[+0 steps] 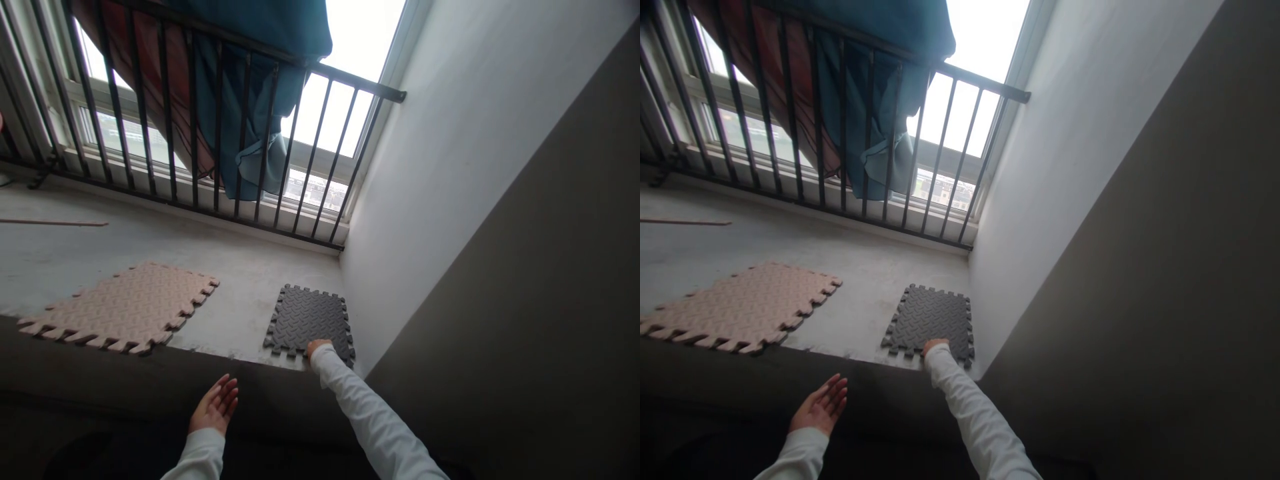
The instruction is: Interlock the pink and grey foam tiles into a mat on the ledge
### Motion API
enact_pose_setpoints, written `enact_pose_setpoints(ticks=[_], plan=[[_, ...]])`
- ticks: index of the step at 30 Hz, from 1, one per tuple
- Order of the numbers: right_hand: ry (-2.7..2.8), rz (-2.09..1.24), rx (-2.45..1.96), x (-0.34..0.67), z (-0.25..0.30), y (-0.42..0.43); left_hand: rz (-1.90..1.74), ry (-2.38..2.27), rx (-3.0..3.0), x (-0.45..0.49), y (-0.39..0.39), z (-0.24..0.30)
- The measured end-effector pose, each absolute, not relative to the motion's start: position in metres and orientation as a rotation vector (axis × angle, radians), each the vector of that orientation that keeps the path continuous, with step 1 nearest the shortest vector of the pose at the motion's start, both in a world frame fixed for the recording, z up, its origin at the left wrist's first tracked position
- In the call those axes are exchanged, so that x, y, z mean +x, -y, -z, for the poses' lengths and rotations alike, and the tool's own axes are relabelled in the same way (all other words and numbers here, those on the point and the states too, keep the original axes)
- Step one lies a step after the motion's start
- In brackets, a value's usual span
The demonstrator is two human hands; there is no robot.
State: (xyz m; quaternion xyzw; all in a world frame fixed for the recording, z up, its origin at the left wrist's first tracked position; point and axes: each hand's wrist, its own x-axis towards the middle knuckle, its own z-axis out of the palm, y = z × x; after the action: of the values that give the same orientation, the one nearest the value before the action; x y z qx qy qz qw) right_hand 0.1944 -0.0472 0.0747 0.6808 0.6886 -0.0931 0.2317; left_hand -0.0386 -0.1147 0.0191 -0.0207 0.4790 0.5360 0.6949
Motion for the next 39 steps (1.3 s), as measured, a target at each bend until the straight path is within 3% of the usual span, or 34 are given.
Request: enact_pose_setpoints(ticks=[16, 33, 39], plan=[[-2.033, 0.486, 1.910, 0.139, -0.073, -0.008, -1.215, -1.108, -0.022, -0.039, 0.119, -0.017], [-1.922, 0.340, 2.155, 0.121, -0.043, -0.021, -1.185, -1.124, -0.041, -0.047, 0.116, -0.017], [-1.973, 0.521, 2.190, 0.139, -0.054, -0.024, -1.221, -1.155, -0.030, -0.048, 0.118, -0.023]])
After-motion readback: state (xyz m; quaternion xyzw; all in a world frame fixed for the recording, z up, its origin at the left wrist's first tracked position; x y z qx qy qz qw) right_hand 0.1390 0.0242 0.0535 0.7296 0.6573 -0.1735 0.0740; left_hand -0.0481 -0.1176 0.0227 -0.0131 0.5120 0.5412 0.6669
